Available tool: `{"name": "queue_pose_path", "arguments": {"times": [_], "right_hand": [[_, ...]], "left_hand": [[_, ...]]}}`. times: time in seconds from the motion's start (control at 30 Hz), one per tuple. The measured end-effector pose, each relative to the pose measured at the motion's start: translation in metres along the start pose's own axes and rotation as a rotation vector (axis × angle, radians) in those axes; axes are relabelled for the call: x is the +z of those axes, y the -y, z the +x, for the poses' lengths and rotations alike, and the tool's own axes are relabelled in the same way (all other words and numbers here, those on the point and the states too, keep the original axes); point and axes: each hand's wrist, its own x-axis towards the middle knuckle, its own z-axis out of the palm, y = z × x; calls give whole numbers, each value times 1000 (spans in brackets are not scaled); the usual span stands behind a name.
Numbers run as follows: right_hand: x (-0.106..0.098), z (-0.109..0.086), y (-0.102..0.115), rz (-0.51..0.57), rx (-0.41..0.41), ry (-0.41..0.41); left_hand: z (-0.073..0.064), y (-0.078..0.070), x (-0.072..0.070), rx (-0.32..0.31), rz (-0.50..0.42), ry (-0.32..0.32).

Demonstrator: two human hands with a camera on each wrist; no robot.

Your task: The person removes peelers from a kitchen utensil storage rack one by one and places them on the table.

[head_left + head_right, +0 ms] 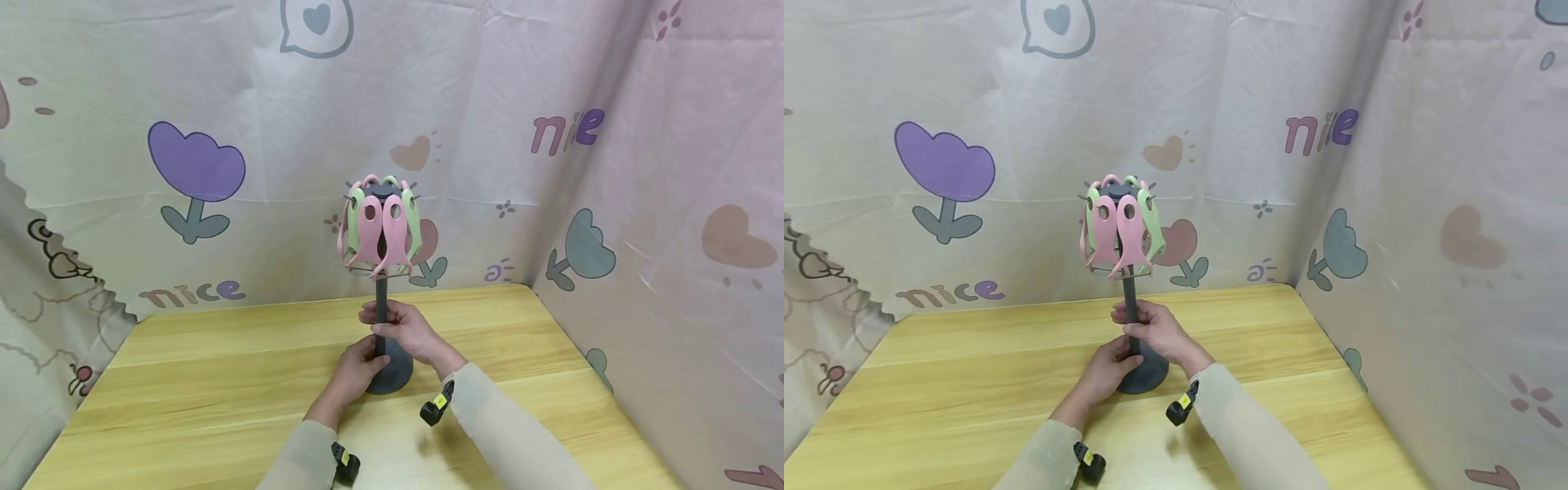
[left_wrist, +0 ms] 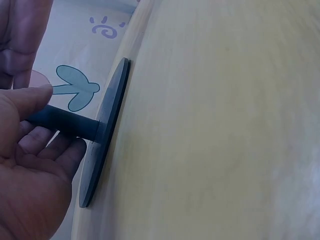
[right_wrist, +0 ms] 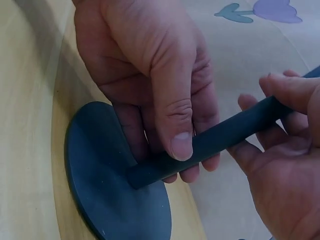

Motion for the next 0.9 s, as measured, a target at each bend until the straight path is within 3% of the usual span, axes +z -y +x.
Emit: {"name": "queue_pose_path", "arguments": {"times": [0.2,0.5,0.9], "right_hand": [[-4,3,-4,79,4,50],[-2,-1,-2,75,10,53],[1,-3,-1,36,24,26]], "left_hand": [[-1,0,-2,12,15,-6],[-10,3,-9,1,2,-27],[-22,-7,-27,-29,-19,-202]]}}
